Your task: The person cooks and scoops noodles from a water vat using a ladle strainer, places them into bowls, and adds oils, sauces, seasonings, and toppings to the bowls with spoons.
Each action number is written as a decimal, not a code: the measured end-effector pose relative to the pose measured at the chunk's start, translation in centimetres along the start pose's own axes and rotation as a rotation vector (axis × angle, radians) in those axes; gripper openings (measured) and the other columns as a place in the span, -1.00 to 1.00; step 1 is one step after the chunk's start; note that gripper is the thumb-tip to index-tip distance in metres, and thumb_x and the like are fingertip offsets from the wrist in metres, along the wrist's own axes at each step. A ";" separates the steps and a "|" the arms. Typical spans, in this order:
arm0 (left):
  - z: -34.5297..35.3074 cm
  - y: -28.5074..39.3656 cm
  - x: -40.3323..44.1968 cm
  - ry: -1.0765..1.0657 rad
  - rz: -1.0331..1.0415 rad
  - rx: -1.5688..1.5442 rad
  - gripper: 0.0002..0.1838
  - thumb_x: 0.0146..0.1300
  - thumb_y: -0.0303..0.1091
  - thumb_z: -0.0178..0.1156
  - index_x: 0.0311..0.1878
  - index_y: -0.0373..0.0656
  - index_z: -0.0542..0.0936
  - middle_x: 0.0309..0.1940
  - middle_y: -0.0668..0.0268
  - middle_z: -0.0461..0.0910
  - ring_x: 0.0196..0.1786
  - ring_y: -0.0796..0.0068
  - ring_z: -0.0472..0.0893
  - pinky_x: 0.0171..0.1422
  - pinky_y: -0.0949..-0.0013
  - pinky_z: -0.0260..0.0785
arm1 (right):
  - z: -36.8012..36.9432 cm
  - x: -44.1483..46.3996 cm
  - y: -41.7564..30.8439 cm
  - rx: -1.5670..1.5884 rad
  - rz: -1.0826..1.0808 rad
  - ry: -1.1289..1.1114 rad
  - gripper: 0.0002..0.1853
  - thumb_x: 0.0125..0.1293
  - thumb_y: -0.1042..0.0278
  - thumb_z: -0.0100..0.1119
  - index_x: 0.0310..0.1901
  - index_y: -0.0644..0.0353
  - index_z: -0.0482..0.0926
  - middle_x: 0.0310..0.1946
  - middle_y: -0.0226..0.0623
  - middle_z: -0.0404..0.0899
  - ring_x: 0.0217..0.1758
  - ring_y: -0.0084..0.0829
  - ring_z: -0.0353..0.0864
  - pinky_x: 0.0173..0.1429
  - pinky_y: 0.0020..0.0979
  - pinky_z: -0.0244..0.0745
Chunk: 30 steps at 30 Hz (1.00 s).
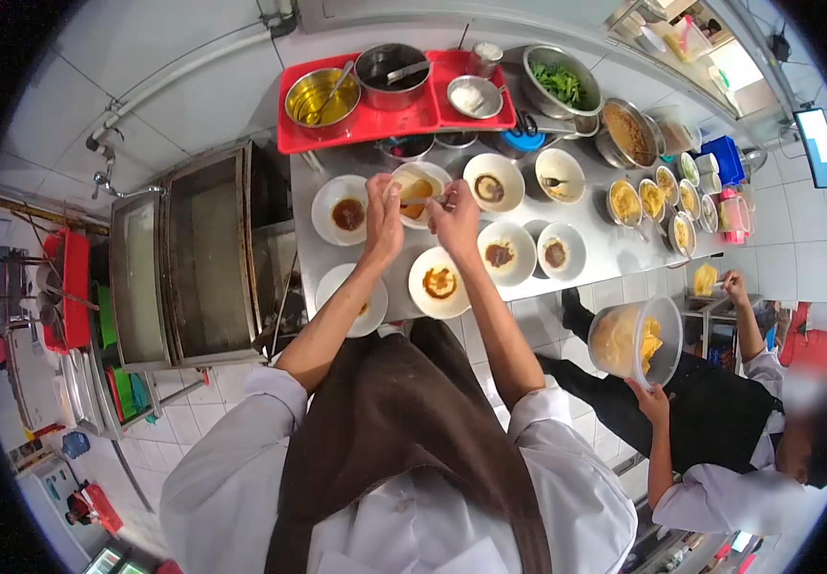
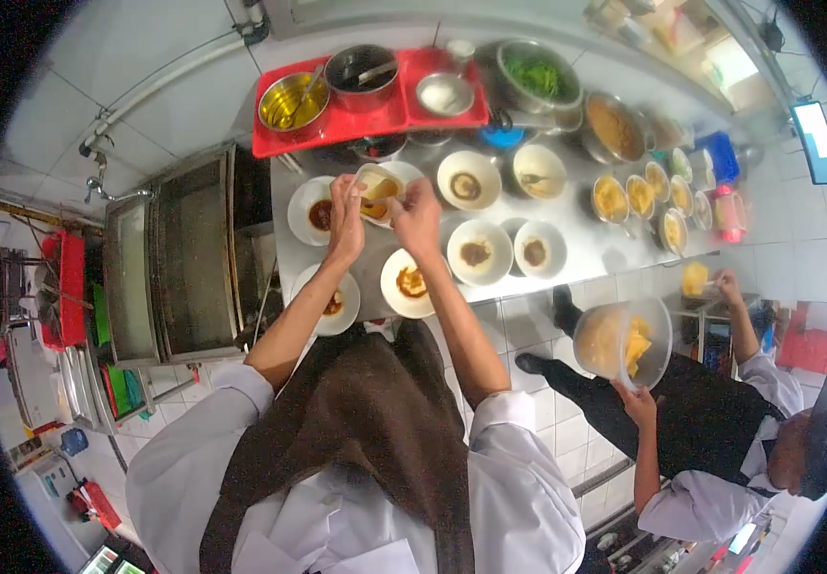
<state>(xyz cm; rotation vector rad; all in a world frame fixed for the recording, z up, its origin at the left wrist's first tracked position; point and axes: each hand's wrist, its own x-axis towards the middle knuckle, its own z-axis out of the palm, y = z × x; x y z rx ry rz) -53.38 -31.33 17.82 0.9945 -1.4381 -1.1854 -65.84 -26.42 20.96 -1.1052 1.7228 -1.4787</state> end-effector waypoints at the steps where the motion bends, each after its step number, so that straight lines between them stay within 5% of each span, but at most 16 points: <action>1: 1.1 0.2 1.3 -0.028 -0.026 -0.042 -0.55 0.47 -0.05 -0.14 0.19 -0.22 0.23 0.10 0.02 0.36 0.14 0.18 0.41 0.24 0.19 0.23 | -0.9 1.9 0.3 -0.024 -0.036 0.011 -0.77 0.14 0.64 0.19 -0.24 0.31 0.32 -0.58 -0.28 0.48 -0.70 -0.54 0.43 -0.68 -0.51 0.26; 6: 4.1 3.9 5.0 -0.084 -0.262 -0.272 -0.36 0.43 0.08 -0.08 0.36 -0.16 0.05 0.13 0.07 0.33 0.14 0.25 0.42 0.23 0.23 0.24 | -4.4 11.8 -1.9 0.044 -0.096 0.051 -0.83 0.04 0.66 0.15 -0.33 0.34 0.39 -0.65 -0.25 0.48 -0.75 -0.47 0.43 -0.71 -0.44 0.27; 9: 3.4 2.6 4.6 -0.027 -0.188 -0.292 -0.36 0.40 -0.03 0.02 0.37 -0.15 0.08 0.19 0.11 0.28 0.16 0.31 0.40 0.25 0.29 0.22 | -5.0 20.1 -0.3 -0.026 -0.191 0.132 -0.84 0.04 0.65 0.15 -0.32 0.35 0.41 -0.63 -0.23 0.49 -0.71 -0.44 0.49 -0.69 -0.42 0.35; 14: -3.4 -3.5 -1.0 -0.029 -0.088 -0.075 -0.49 0.35 -0.29 0.10 0.30 -0.17 0.22 0.16 0.20 0.32 0.18 0.33 0.37 0.32 0.30 0.17 | -2.0 31.6 4.9 -0.068 -0.048 0.444 -0.83 0.01 0.61 0.18 -0.33 0.42 0.43 -0.58 -0.18 0.55 -0.56 -0.31 0.66 -0.60 -0.32 0.56; 18: -10.8 -2.1 -7.7 0.083 -0.381 -0.083 -0.57 0.34 -0.27 0.11 0.22 -0.14 0.32 0.08 0.28 0.38 0.04 0.48 0.47 0.04 0.40 0.35 | -0.4 34.7 5.2 -0.053 0.147 0.398 -0.91 0.01 0.64 0.16 -0.40 0.46 0.58 -0.43 0.06 0.61 -0.50 -0.26 0.69 -0.62 -0.33 0.54; 20: -14.9 -3.7 -10.7 0.105 -0.369 0.036 -0.61 0.36 -0.27 0.08 0.20 -0.09 0.32 0.00 0.32 0.42 -0.09 0.51 0.54 -0.12 0.40 0.39 | 0.2 34.1 2.7 0.028 0.155 0.445 -0.85 -0.01 0.54 0.23 -0.42 0.50 0.61 -0.37 0.12 0.64 -0.41 -0.22 0.71 -0.53 -0.29 0.58; 22: -17.6 -3.8 -12.7 0.187 -0.450 0.046 -0.62 0.37 -0.28 0.07 0.20 -0.09 0.31 -0.02 0.32 0.43 -0.12 0.50 0.56 -0.15 0.40 0.39 | -0.2 28.9 -5.0 0.043 0.205 0.464 -0.68 -0.05 0.36 0.32 -0.39 0.54 0.60 -0.34 0.13 0.66 -0.31 -0.12 0.72 -0.32 -0.22 0.62; 25: -21.0 -4.4 -14.7 0.364 -0.554 0.076 -0.63 0.38 -0.29 0.06 0.20 -0.11 0.31 -0.04 0.31 0.46 -0.15 0.51 0.57 -0.25 0.48 0.37 | 0.5 29.6 -5.7 -0.212 0.233 0.482 -0.58 -0.07 0.23 0.35 -0.37 0.54 0.61 -0.28 0.16 0.65 -0.18 -0.03 0.70 -0.07 -0.18 0.59; 30: -23.6 -5.4 -15.4 0.425 -0.523 0.022 -0.64 0.37 -0.35 0.04 0.20 -0.09 0.32 -0.05 0.31 0.46 -0.16 0.51 0.58 -0.26 0.48 0.38 | 1.2 29.0 -5.9 -0.134 0.318 0.430 -0.60 -0.02 0.25 0.31 -0.30 0.52 0.61 -0.17 0.17 0.63 -0.05 -0.03 0.66 0.01 -0.19 0.56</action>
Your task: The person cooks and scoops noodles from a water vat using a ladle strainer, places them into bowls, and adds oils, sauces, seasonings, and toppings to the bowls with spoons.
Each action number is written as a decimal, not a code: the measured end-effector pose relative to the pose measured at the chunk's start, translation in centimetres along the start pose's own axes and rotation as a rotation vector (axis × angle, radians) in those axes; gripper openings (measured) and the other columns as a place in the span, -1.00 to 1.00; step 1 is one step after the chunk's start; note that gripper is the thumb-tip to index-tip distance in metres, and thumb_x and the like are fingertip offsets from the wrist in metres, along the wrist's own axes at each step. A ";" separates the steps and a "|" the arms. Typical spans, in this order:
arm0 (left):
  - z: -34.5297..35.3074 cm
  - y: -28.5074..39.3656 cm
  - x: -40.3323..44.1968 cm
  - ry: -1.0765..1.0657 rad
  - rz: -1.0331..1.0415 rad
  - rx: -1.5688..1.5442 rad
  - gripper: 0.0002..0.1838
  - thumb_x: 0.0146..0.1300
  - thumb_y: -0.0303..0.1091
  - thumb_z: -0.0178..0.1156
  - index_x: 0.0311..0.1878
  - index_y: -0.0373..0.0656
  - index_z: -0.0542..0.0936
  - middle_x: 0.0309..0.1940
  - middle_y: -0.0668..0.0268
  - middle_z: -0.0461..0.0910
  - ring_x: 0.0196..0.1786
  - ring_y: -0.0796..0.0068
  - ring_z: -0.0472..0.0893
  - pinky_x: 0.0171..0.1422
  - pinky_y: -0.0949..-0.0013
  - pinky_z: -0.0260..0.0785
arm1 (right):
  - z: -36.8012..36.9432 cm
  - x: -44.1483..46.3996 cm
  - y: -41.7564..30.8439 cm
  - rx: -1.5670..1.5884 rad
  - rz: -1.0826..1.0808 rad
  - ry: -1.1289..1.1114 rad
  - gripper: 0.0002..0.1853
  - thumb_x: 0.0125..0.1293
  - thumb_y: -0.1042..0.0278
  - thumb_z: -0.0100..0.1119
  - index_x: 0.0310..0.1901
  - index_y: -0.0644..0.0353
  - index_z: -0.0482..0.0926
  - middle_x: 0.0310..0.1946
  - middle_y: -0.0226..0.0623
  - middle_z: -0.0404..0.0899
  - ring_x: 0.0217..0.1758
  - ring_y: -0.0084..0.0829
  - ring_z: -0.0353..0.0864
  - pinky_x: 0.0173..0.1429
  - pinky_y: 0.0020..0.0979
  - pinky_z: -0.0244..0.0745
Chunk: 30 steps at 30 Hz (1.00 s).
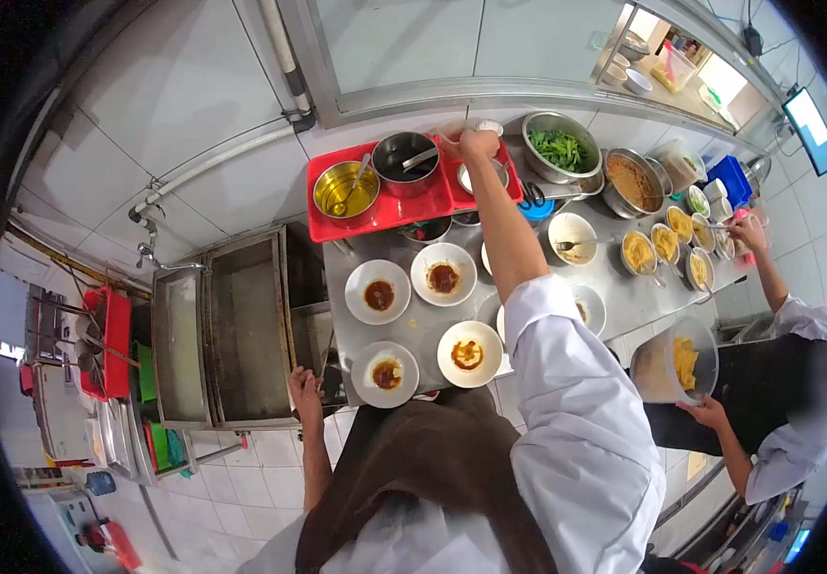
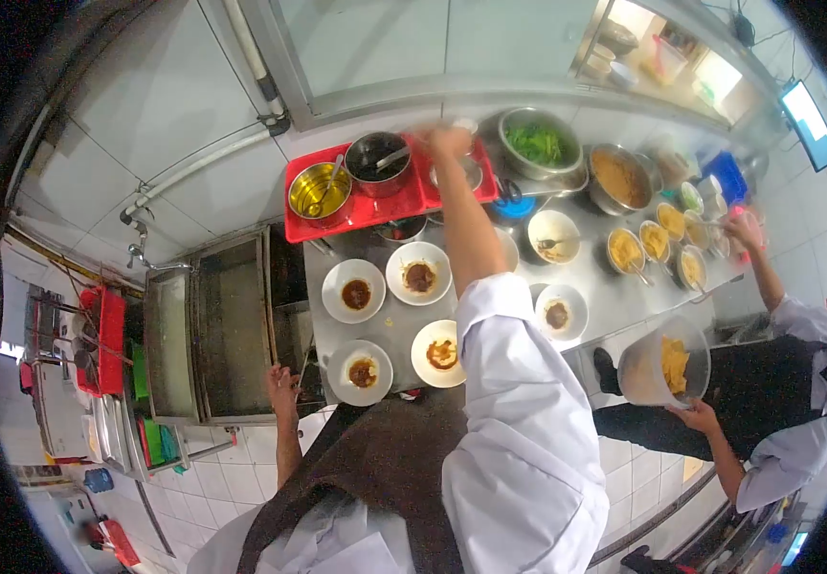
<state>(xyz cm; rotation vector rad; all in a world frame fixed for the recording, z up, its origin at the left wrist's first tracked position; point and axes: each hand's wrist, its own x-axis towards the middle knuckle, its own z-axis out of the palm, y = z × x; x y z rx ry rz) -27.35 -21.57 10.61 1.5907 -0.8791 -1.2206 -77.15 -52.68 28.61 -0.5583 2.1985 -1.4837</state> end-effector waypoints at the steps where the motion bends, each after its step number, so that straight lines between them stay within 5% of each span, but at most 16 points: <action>1: 0.0 0.2 0.2 0.003 -0.008 0.009 -0.64 0.36 -0.36 0.04 0.20 -0.09 0.32 -0.04 0.31 0.46 -0.16 0.51 0.58 -0.25 0.48 0.38 | 0.2 -0.1 0.3 0.002 0.004 0.013 -0.61 -0.01 0.26 0.31 -0.30 0.52 0.61 -0.13 0.17 0.62 0.00 -0.06 0.65 0.02 -0.21 0.57; 6: -0.9 0.6 0.3 0.001 -0.016 0.007 -0.63 0.36 -0.38 0.04 0.22 -0.06 0.32 -0.04 0.35 0.46 -0.15 0.50 0.58 -0.24 0.50 0.38 | 2.5 2.8 4.4 -0.203 -0.062 0.045 -0.53 0.05 0.16 0.30 -0.11 0.41 0.59 -0.04 0.09 0.60 0.06 -0.11 0.62 0.07 -0.22 0.56; 8: -1.1 0.9 0.4 0.024 -0.035 -0.018 -0.62 0.35 -0.38 0.05 0.22 -0.05 0.34 -0.04 0.35 0.48 -0.13 0.50 0.58 -0.23 0.49 0.38 | 5.2 7.0 6.9 -0.350 -0.333 0.282 -0.51 0.11 0.04 0.22 -0.09 0.33 0.60 -0.09 0.00 0.63 0.02 -0.09 0.64 0.06 -0.21 0.57; 10: -1.8 1.0 0.4 -0.032 0.002 -0.065 -0.64 0.36 -0.36 0.06 0.20 -0.06 0.38 -0.02 0.33 0.50 -0.12 0.50 0.59 -0.20 0.45 0.39 | 5.4 10.3 9.1 -0.754 -0.659 0.122 -0.54 0.12 -0.03 0.17 -0.27 0.31 0.65 -0.25 -0.07 0.69 -0.10 -0.10 0.69 -0.05 -0.22 0.59; 11: -2.1 1.2 0.3 -0.031 -0.017 -0.051 -0.64 0.36 -0.36 0.06 0.20 -0.06 0.38 -0.02 0.33 0.50 -0.12 0.50 0.59 -0.20 0.45 0.39 | 2.9 6.2 6.0 -0.418 -0.312 -0.004 -0.61 0.10 0.04 0.20 -0.45 0.31 0.65 -0.46 -0.10 0.68 -0.25 -0.17 0.71 -0.21 -0.20 0.57; 12: -2.0 1.7 0.4 -0.108 0.009 -0.039 -0.65 0.36 -0.33 0.06 0.19 -0.08 0.40 -0.02 0.31 0.52 -0.11 0.49 0.59 -0.19 0.44 0.40 | 0.3 2.0 5.1 -0.326 -0.646 -0.184 -0.64 0.06 0.11 0.24 -0.54 0.31 0.62 -0.61 -0.11 0.63 -0.36 -0.18 0.69 -0.26 -0.20 0.53; 14: -1.7 3.1 0.4 -0.186 0.024 -0.015 -0.66 0.36 -0.30 0.06 0.17 -0.10 0.41 -0.02 0.29 0.53 -0.11 0.48 0.59 -0.18 0.44 0.41 | -0.4 -1.0 6.5 -0.284 -0.491 -0.068 -0.69 0.08 0.18 0.27 -0.44 0.34 0.61 -0.57 -0.10 0.62 -0.40 -0.18 0.66 -0.25 -0.24 0.52; 17: 0.2 4.7 -0.3 -0.441 -0.145 -0.136 -0.64 0.38 -0.22 0.00 0.17 -0.14 0.40 0.01 0.22 0.55 -0.05 0.39 0.61 -0.12 0.42 0.44 | -5.8 -16.9 7.0 -0.155 -0.802 -0.040 -0.73 0.17 0.32 0.25 -0.21 0.36 0.52 -0.38 -0.07 0.62 -0.33 -0.19 0.64 -0.24 -0.25 0.49; 18: 1.2 5.0 -0.6 -0.537 -0.175 -0.216 -0.61 0.39 -0.19 -0.02 0.19 -0.15 0.39 0.03 0.20 0.54 -0.04 0.35 0.62 -0.10 0.40 0.45 | -7.6 -23.0 6.9 -0.069 -0.726 -0.098 -0.72 0.15 0.39 0.25 -0.17 0.35 0.48 -0.30 -0.08 0.60 -0.25 -0.19 0.62 -0.17 -0.25 0.48; 19: 2.6 5.8 -1.5 -0.636 -0.239 -0.307 -0.56 0.40 -0.10 -0.05 0.21 -0.16 0.36 0.05 0.17 0.54 -0.01 0.32 0.60 -0.05 0.37 0.45 | -8.0 -26.6 9.8 -0.125 -0.888 -0.061 -0.60 0.13 0.43 0.24 0.02 0.30 0.44 -0.15 -0.08 0.54 -0.18 -0.21 0.59 -0.09 -0.27 0.48; 21: 5.8 5.4 -2.6 -0.799 -0.468 -0.484 -0.49 0.42 0.06 -0.14 0.22 -0.11 0.34 0.08 0.16 0.52 0.08 0.29 0.55 0.05 0.27 0.40 | -9.1 -34.5 14.1 -0.112 -0.972 -0.311 -0.31 0.10 0.28 0.28 0.29 0.22 0.29 0.27 0.06 0.25 0.30 0.00 0.30 0.34 -0.05 0.21; 23: 9.4 4.9 -3.5 -0.876 -0.642 -0.543 -0.47 0.42 0.11 -0.16 0.22 -0.09 0.35 0.11 0.15 0.51 0.12 0.27 0.53 0.08 0.23 0.38 | -9.9 -38.5 16.9 -0.383 -1.045 -0.624 -0.23 0.11 0.09 0.27 0.31 0.25 0.23 0.36 0.06 0.12 0.42 0.08 0.10 0.44 0.07 -0.02; 26: 12.2 5.2 -5.8 -0.965 -0.783 -0.492 -0.44 0.43 0.13 -0.21 0.27 -0.07 0.28 0.18 0.13 0.45 0.20 0.22 0.47 0.22 0.14 0.27 | -11.5 -36.4 26.4 -0.651 -0.683 -0.448 -0.19 0.13 -0.04 0.24 0.33 0.21 0.19 0.38 0.06 0.07 0.42 0.12 0.07 0.40 0.15 -0.01; 30: 14.8 8.0 -7.4 -1.124 -0.603 -0.265 -0.42 0.37 0.07 -0.07 0.31 -0.06 0.21 0.18 0.14 0.46 0.15 0.30 0.49 0.22 0.21 0.28 | -21.3 -32.7 26.1 -0.460 -0.589 -0.081 -0.36 0.17 0.21 0.26 0.26 0.24 0.30 0.23 0.09 0.31 0.28 0.07 0.28 0.33 -0.04 0.17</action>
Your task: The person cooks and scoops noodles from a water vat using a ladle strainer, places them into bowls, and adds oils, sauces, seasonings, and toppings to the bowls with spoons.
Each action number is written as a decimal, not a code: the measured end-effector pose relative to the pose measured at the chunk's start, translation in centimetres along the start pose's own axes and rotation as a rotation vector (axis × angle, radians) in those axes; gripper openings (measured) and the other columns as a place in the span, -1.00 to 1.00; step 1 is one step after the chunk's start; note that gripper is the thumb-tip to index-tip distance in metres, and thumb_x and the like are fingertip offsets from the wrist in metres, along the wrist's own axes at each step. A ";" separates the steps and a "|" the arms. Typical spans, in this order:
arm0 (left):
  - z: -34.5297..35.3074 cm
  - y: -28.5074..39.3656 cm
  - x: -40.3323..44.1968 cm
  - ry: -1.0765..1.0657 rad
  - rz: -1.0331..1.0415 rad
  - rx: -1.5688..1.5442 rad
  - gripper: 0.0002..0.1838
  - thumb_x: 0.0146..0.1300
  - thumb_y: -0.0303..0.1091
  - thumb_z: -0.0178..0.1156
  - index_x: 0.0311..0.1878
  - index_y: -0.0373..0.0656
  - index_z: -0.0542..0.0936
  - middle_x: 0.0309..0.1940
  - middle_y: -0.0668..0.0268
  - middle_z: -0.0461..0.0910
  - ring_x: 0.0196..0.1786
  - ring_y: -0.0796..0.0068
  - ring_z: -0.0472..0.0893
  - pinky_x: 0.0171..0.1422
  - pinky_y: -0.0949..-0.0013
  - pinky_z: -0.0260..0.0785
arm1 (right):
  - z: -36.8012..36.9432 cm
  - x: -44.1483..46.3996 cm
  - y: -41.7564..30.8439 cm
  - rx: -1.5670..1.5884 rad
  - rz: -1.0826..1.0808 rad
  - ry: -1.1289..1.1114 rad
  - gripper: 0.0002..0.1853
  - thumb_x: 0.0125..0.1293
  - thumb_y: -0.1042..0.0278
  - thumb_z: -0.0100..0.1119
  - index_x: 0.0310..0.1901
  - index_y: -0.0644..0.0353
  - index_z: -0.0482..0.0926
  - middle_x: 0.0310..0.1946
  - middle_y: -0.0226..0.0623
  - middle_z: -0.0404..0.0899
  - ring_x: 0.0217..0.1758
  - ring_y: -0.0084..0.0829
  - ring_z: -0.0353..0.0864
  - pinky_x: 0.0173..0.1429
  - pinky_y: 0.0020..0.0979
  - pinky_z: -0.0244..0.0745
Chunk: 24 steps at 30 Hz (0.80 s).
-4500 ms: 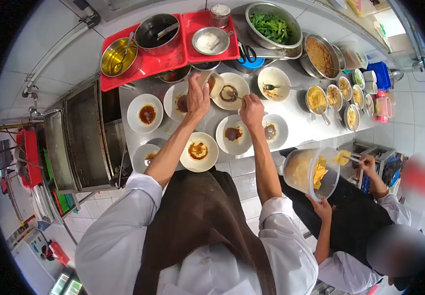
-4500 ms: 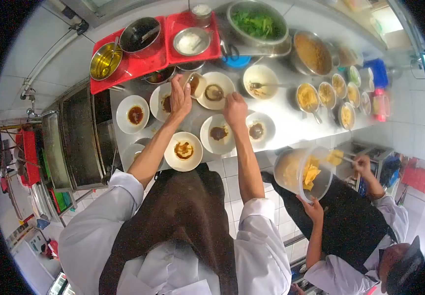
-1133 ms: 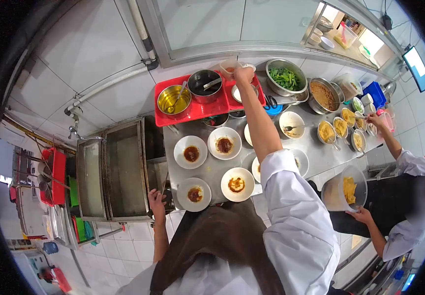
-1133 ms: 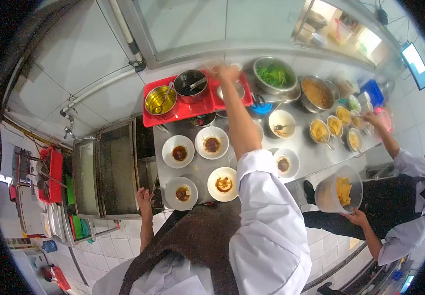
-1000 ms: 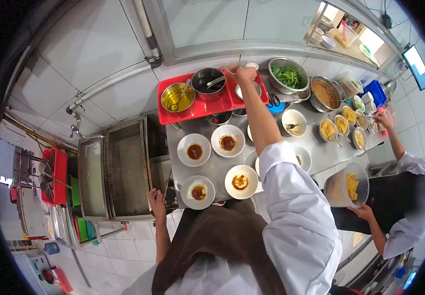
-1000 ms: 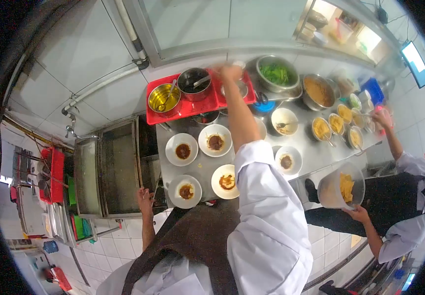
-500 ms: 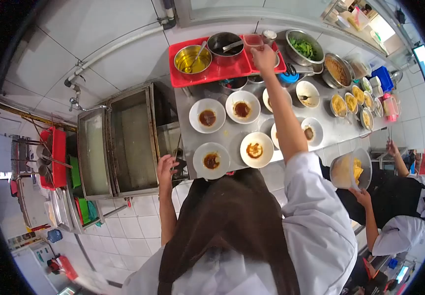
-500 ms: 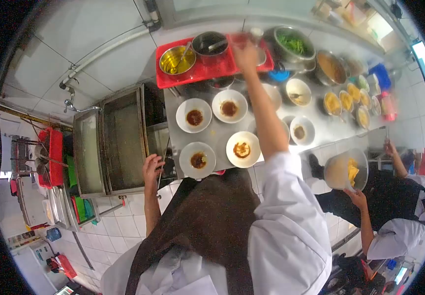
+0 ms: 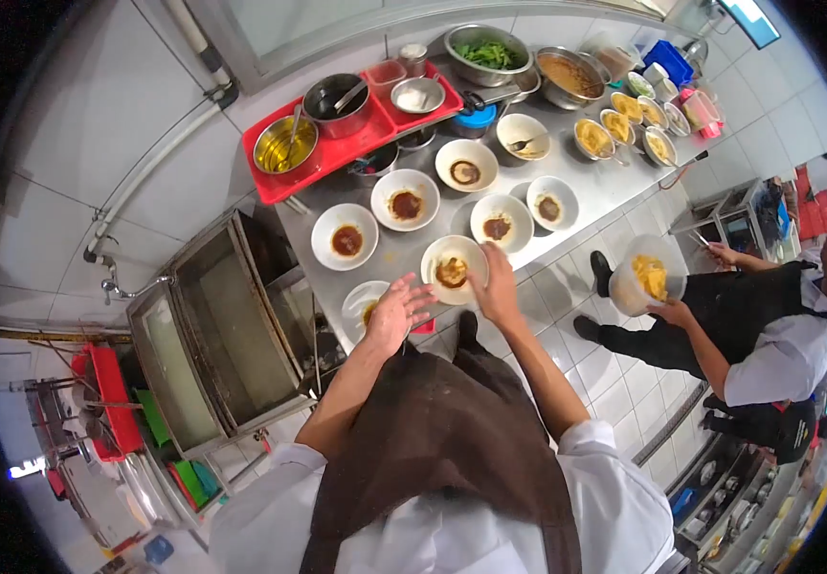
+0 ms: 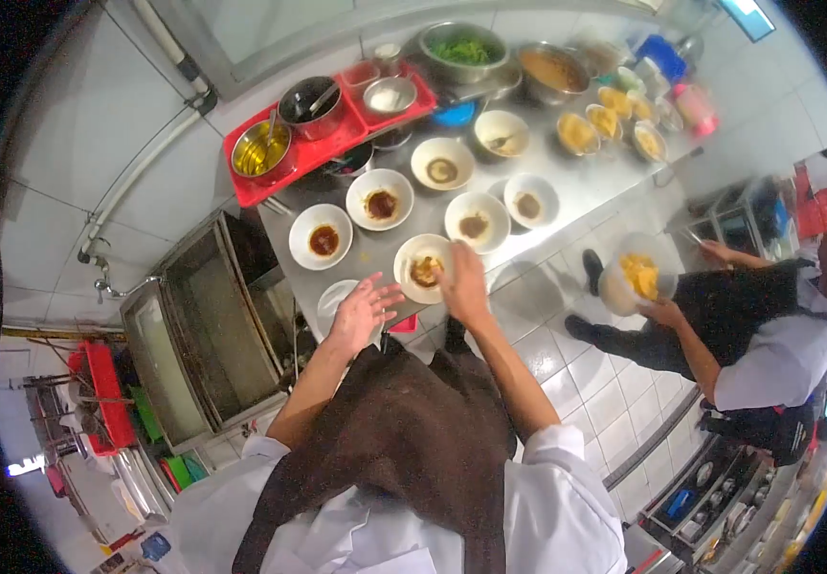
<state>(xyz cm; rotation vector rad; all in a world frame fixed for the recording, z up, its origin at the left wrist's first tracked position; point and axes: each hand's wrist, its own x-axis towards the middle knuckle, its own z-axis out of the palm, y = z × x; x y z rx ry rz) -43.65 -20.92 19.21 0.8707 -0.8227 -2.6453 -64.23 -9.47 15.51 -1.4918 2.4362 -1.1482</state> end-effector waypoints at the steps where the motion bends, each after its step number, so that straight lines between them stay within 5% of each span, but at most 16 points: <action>1: 0.7 -0.1 0.1 -0.027 0.035 0.085 -0.46 0.38 0.03 -0.06 0.31 -0.04 0.22 0.15 0.19 0.47 0.14 0.34 0.50 0.18 0.25 0.28 | -1.8 -0.2 1.1 -0.025 0.066 0.066 -0.45 0.18 0.27 0.26 0.18 0.26 0.36 0.15 0.06 0.39 0.19 0.02 0.38 0.24 -0.14 0.28; 4: 2.7 -1.0 0.5 -0.081 0.046 0.260 -0.52 0.37 -0.09 -0.02 0.28 -0.05 0.27 0.07 0.26 0.49 0.10 0.43 0.52 0.11 0.33 0.29 | -5.8 -2.5 5.5 -0.008 0.329 0.082 -0.64 0.17 0.33 0.25 -0.03 0.32 0.50 -0.07 0.02 0.55 -0.03 -0.08 0.57 0.01 -0.25 0.47; 6: 2.5 -3.0 1.1 -0.265 -0.048 0.717 -0.54 0.35 -0.13 0.03 0.24 -0.10 0.32 0.03 0.30 0.49 0.06 0.47 0.51 0.07 0.33 0.32 | -6.3 -5.3 9.5 0.101 0.437 0.092 -0.68 0.16 0.32 0.23 -0.11 0.35 0.56 -0.21 -0.02 0.63 -0.19 -0.11 0.64 -0.09 -0.26 0.51; 9: -0.2 -8.5 2.6 -0.442 0.023 1.256 -0.53 0.32 -0.16 0.11 0.20 -0.18 0.36 -0.03 0.23 0.52 0.00 0.34 0.53 0.15 0.28 0.33 | -6.4 -10.8 14.2 0.097 0.573 -0.163 -0.63 0.15 0.21 0.24 -0.10 0.32 0.60 -0.22 0.03 0.65 -0.17 -0.11 0.66 -0.04 -0.23 0.51; 11: -0.1 -10.9 3.0 -0.511 -0.300 1.438 -0.53 0.33 -0.11 0.10 0.18 -0.20 0.42 0.01 0.15 0.54 0.09 0.28 0.51 0.22 0.28 0.30 | -5.2 -14.9 17.1 0.119 0.628 -0.391 -0.60 0.15 0.14 0.24 -0.09 0.29 0.62 -0.18 0.02 0.65 -0.10 -0.16 0.66 0.03 -0.24 0.49; 16: -0.4 -17.9 4.0 -0.620 -0.431 1.451 -0.49 0.38 -0.01 0.00 0.22 -0.17 0.46 0.20 0.12 0.48 0.27 0.20 0.43 0.34 0.23 0.23 | -3.7 -26.2 24.0 0.175 0.666 -0.910 -0.46 0.22 -0.08 0.14 0.04 0.24 0.58 -0.06 -0.02 0.64 0.03 -0.20 0.60 0.11 -0.29 0.46; 18: -0.8 -20.6 4.8 -0.592 -0.461 1.481 -0.48 0.39 0.00 -0.03 0.23 -0.17 0.45 0.21 0.12 0.47 0.27 0.20 0.43 0.35 0.23 0.21 | -3.0 -31.8 28.5 0.338 0.768 -1.048 -0.48 0.24 -0.06 0.09 0.07 0.18 0.58 -0.01 -0.05 0.61 0.06 -0.20 0.59 0.11 -0.12 0.46; 19: -0.7 -21.7 5.0 -0.526 -0.487 1.499 -0.47 0.40 0.01 -0.06 0.25 -0.18 0.44 0.23 0.12 0.46 0.28 0.21 0.42 0.36 0.24 0.19 | -6.0 -32.6 27.1 0.413 1.205 -0.960 -0.55 0.25 0.01 0.09 0.06 0.09 0.60 0.03 -0.14 0.59 0.02 -0.17 0.60 -0.01 0.13 0.48; 21: 0.7 -23.1 5.4 -0.476 -0.564 1.525 -0.46 0.41 0.02 -0.07 0.25 -0.18 0.44 0.23 0.12 0.45 0.29 0.20 0.41 0.36 0.24 0.19 | -6.6 -38.2 32.2 0.440 1.200 -1.054 -0.58 0.27 0.04 0.10 0.11 0.01 0.58 0.08 -0.18 0.56 0.00 -0.09 0.61 -0.14 0.24 0.49; 22: 1.5 -23.6 5.5 -0.406 -0.644 1.541 -0.45 0.41 0.03 -0.09 0.24 -0.19 0.45 0.24 0.12 0.45 0.29 0.20 0.40 0.36 0.24 0.18 | -5.3 -41.6 36.3 0.222 1.141 -1.174 -0.58 0.30 0.06 0.11 0.14 0.00 0.55 0.05 -0.18 0.57 -0.03 -0.08 0.62 -0.18 0.14 0.54; 24: 1.6 -24.7 6.6 -0.401 -0.689 1.511 -0.43 0.40 0.06 -0.07 0.23 -0.20 0.46 0.23 0.12 0.46 0.30 0.21 0.40 0.36 0.26 0.19 | -5.1 -46.8 41.4 -0.038 1.124 -1.071 -0.58 0.30 0.08 0.12 0.15 0.03 0.53 0.01 -0.11 0.57 -0.06 -0.05 0.63 -0.13 0.11 0.53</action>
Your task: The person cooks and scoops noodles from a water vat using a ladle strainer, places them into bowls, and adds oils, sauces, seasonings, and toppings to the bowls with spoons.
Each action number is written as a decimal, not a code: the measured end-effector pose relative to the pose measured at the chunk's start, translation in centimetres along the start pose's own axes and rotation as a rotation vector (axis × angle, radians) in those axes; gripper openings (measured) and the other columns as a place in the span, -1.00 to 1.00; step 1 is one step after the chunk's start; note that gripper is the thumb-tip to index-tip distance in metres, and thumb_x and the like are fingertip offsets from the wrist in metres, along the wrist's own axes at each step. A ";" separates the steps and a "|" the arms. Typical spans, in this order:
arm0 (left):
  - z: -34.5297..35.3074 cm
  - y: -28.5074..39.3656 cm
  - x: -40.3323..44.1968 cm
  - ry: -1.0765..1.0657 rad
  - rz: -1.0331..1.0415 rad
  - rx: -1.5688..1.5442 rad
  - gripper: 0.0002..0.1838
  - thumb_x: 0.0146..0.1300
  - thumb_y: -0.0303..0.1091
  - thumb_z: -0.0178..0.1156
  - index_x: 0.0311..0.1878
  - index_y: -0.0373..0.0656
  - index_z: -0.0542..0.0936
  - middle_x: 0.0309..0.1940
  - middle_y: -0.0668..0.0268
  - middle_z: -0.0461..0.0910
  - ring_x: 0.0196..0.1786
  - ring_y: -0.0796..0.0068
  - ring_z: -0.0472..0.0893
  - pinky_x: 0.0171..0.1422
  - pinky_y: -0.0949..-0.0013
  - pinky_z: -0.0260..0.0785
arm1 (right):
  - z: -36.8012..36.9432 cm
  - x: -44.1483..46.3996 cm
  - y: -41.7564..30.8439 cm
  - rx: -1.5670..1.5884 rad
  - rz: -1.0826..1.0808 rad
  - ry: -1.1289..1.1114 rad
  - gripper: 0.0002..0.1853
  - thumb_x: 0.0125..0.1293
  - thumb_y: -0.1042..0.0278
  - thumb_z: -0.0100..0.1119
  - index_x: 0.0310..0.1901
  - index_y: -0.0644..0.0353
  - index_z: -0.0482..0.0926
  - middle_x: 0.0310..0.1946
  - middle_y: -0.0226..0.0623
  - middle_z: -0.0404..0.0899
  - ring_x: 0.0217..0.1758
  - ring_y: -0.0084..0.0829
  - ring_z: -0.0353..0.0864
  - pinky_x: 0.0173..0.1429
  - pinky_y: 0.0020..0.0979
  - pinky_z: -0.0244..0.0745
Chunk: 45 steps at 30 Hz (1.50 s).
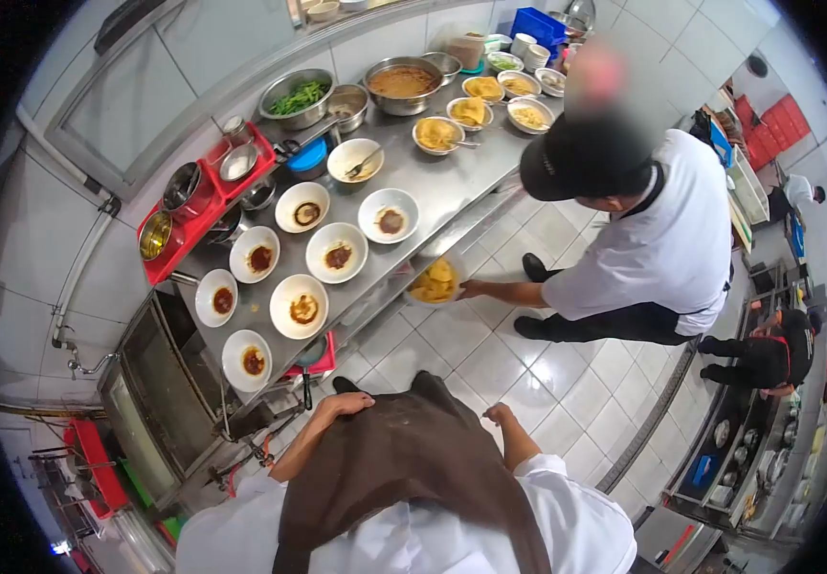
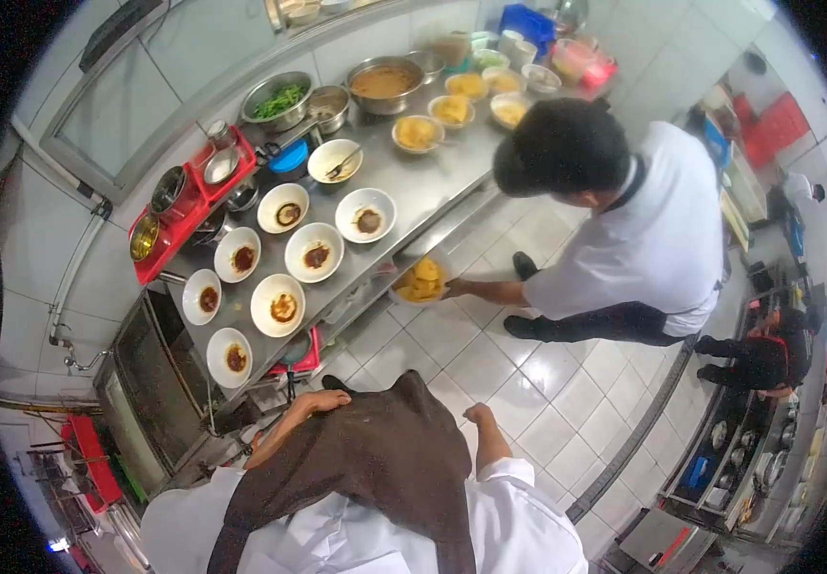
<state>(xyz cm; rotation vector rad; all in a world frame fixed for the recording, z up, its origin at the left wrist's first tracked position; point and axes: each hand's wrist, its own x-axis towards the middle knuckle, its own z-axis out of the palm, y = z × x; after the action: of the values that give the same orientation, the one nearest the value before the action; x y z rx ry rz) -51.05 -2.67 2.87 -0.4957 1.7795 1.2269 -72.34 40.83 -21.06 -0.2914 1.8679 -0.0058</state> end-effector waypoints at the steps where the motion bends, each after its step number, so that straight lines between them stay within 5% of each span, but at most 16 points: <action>1: 0.2 -1.2 2.1 0.024 -0.021 0.032 -0.42 0.39 0.08 -0.07 0.24 -0.20 0.45 0.22 0.12 0.46 0.30 0.20 0.40 0.35 0.25 0.19 | -1.2 -1.7 0.6 0.001 0.000 0.007 -0.58 0.30 0.08 0.12 0.15 0.03 0.53 0.01 -0.11 0.57 -0.06 -0.05 0.63 -0.13 0.11 0.53; 3: 0.1 1.5 1.9 0.001 -0.084 0.044 -0.38 0.36 0.12 -0.05 0.26 -0.20 0.42 0.23 0.11 0.45 0.29 0.20 0.40 0.35 0.22 0.18 | -3.3 -7.4 1.1 0.754 0.191 0.012 -0.58 0.27 0.09 0.18 0.10 0.10 0.53 -0.06 -0.05 0.58 -0.12 -0.07 0.64 -0.09 0.07 0.51; 16: -3.3 4.8 3.4 0.182 -0.163 -0.150 -0.33 0.24 0.15 0.08 0.26 -0.16 0.41 0.22 0.09 0.45 0.30 0.23 0.40 0.13 0.12 0.43 | -5.0 -5.5 -5.1 1.094 0.008 0.157 -0.68 0.27 0.25 0.14 -0.01 0.24 0.55 -0.20 -0.11 0.62 -0.32 -0.21 0.66 -0.27 -0.08 0.51; 18: -5.4 3.2 5.8 0.109 -0.356 0.635 -0.36 0.21 0.13 0.12 0.22 -0.15 0.44 0.14 0.05 0.50 0.25 0.17 0.46 0.15 0.14 0.42 | -5.0 -7.0 -7.5 1.009 0.029 0.147 -0.70 0.29 0.26 0.10 -0.04 0.24 0.58 -0.24 -0.10 0.63 -0.35 -0.21 0.67 -0.31 -0.10 0.53; 19: -5.5 3.7 5.9 0.107 -0.354 0.630 -0.36 0.21 0.13 0.12 0.22 -0.15 0.44 0.14 0.05 0.50 0.25 0.17 0.46 0.15 0.14 0.42 | -4.9 -6.9 -8.0 0.990 0.010 0.132 -0.70 0.29 0.27 0.10 -0.04 0.24 0.59 -0.23 -0.08 0.63 -0.34 -0.18 0.67 -0.29 -0.10 0.55; 21: -6.0 6.0 5.0 0.487 0.086 0.297 -0.41 0.25 0.05 0.11 0.19 -0.20 0.46 0.09 -0.01 0.53 0.20 0.13 0.51 0.20 0.18 0.38 | -3.1 -4.8 -7.5 0.971 -0.032 0.116 -0.70 0.27 0.28 0.07 -0.07 0.23 0.65 -0.22 0.01 0.66 -0.30 -0.21 0.69 -0.24 -0.12 0.56; 24: -5.4 12.9 3.2 0.364 0.415 -0.022 -0.47 0.37 0.00 0.02 0.21 -0.22 0.45 0.18 0.02 0.47 0.29 0.16 0.42 0.33 0.23 0.26 | -1.9 -2.0 -4.6 0.323 -0.270 0.225 -0.69 0.22 0.31 0.02 -0.10 0.21 0.68 -0.25 0.06 0.66 -0.28 -0.27 0.70 -0.20 -0.18 0.57; 25: -5.2 14.3 3.3 0.121 0.463 -0.063 -0.46 0.41 0.00 -0.06 0.25 -0.21 0.42 0.24 0.05 0.42 0.34 0.16 0.36 0.38 0.23 0.17 | -3.1 -4.1 -5.2 0.401 -0.068 0.278 -0.67 0.16 0.31 0.01 -0.10 0.13 0.69 -0.26 -0.03 0.67 -0.25 -0.29 0.71 -0.17 -0.26 0.58; 27: -6.2 15.5 3.8 -0.241 0.525 -0.081 -0.45 0.46 0.03 -0.14 0.30 -0.19 0.38 0.32 0.07 0.34 0.40 0.17 0.29 0.45 0.22 0.08 | -2.2 0.4 -1.5 0.255 -0.190 0.296 -0.66 0.16 0.31 0.03 -0.08 0.11 0.69 -0.27 -0.08 0.68 -0.26 -0.25 0.70 -0.16 -0.27 0.58; 30: -8.6 15.2 5.2 -0.270 0.340 0.107 -0.42 0.44 0.07 -0.15 0.35 -0.12 0.33 0.35 0.07 0.30 0.41 0.17 0.27 0.46 0.21 0.05 | -5.9 -1.4 0.0 0.236 -0.184 0.271 -0.67 0.16 0.28 0.09 -0.06 0.12 0.67 -0.35 -0.17 0.69 -0.34 -0.25 0.69 -0.18 -0.28 0.58; 32: -11.2 15.3 5.4 -0.222 0.060 0.334 -0.39 0.43 0.10 -0.15 0.38 -0.08 0.30 0.37 0.06 0.27 0.41 0.17 0.26 0.48 0.20 0.04 | -8.7 -2.9 1.0 0.669 -0.169 0.256 -0.70 0.20 0.14 0.26 -0.10 0.11 0.66 -0.30 -0.17 0.67 -0.28 -0.26 0.68 -0.24 -0.15 0.59; 34: -13.6 16.2 6.4 -0.223 -0.259 0.616 -0.37 0.42 0.14 -0.16 0.41 -0.04 0.26 0.40 0.05 0.24 0.42 0.17 0.25 0.49 0.19 0.02 | -13.3 -4.1 -1.6 0.994 0.261 0.139 -0.69 0.28 0.21 0.15 0.01 0.11 0.59 -0.11 -0.08 0.63 -0.22 -0.18 0.65 -0.11 -0.05 0.52; 37: -16.2 13.6 14.6 -0.232 -0.446 0.736 -0.38 0.39 0.04 -0.10 0.45 0.03 0.20 0.38 0.06 0.26 0.41 0.11 0.26 0.47 0.15 0.08 | -18.0 -3.4 -1.7 0.896 0.105 0.198 -0.70 0.24 0.18 0.24 -0.07 0.15 0.57 -0.17 -0.15 0.62 -0.28 -0.24 0.65 -0.20 -0.06 0.47; 39: -15.3 17.1 10.3 0.180 0.216 0.388 -0.39 0.42 0.04 -0.13 0.44 -0.04 0.22 0.40 0.09 0.23 0.44 0.15 0.22 0.49 0.15 0.02 | -21.6 -5.1 -4.0 0.882 0.028 0.267 -0.70 0.21 0.18 0.23 -0.09 0.16 0.58 -0.22 -0.19 0.64 -0.29 -0.29 0.66 -0.30 -0.17 0.51; 41: -14.2 19.1 11.0 -0.007 0.588 0.062 -0.35 0.43 0.13 -0.17 0.44 -0.07 0.20 0.40 0.08 0.24 0.43 0.19 0.22 0.50 0.26 -0.01 | -23.9 -5.4 -6.1 0.839 -0.023 0.287 -0.72 0.23 0.17 0.18 -0.17 0.21 0.60 -0.37 -0.28 0.64 -0.38 -0.42 0.66 -0.46 -0.32 0.54; 45: -10.8 18.6 11.6 -0.301 0.619 0.057 -0.33 0.47 0.07 -0.22 0.47 -0.17 0.10 0.48 0.12 0.08 0.50 0.22 0.08 0.54 0.23 -0.13 | -26.0 -4.4 -8.6 0.636 -0.106 0.219 -0.69 0.21 0.15 0.16 -0.12 0.18 0.59 -0.28 -0.27 0.65 -0.32 -0.39 0.67 -0.41 -0.33 0.55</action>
<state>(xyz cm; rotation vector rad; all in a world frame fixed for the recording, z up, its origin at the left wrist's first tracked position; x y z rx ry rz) -75.45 -2.49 4.22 0.2941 1.7477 1.5584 -93.82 29.67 -7.49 0.0562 1.9564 -0.7146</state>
